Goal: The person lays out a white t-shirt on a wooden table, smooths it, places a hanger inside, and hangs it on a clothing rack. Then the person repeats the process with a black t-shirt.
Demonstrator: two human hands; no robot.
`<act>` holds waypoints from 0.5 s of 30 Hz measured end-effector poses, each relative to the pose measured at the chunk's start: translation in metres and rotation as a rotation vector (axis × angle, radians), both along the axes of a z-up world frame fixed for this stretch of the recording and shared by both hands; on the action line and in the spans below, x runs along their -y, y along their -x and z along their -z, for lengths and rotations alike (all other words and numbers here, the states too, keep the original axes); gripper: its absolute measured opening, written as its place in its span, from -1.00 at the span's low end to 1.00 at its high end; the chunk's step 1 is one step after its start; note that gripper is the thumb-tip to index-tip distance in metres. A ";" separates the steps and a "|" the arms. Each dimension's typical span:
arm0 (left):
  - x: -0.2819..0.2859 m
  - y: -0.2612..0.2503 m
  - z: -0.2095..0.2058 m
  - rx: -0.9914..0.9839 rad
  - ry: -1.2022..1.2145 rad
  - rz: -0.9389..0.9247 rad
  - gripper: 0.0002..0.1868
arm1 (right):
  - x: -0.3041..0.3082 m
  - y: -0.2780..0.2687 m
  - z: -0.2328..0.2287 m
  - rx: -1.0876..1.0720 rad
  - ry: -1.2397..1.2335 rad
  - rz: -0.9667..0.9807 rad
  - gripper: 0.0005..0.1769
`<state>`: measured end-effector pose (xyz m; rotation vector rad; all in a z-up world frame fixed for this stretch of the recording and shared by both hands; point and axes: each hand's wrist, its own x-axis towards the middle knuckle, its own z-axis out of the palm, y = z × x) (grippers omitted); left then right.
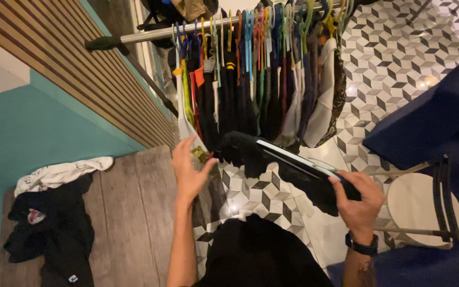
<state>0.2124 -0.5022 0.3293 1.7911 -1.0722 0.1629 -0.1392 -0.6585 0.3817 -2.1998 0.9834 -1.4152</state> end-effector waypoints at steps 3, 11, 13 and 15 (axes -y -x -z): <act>0.026 0.036 -0.048 0.097 0.019 0.219 -0.23 | -0.005 0.003 0.003 0.008 -0.012 -0.019 -0.77; 0.055 0.073 -0.069 0.164 -0.039 0.329 -0.63 | -0.005 0.010 0.002 0.047 -0.087 -0.033 -0.78; 0.057 0.071 -0.068 0.071 -0.062 0.411 -0.70 | -0.005 0.006 -0.002 0.033 -0.094 -0.038 -0.78; 0.061 0.065 -0.066 0.096 -0.077 0.421 -0.77 | -0.002 0.002 -0.008 -0.018 -0.140 -0.040 -0.79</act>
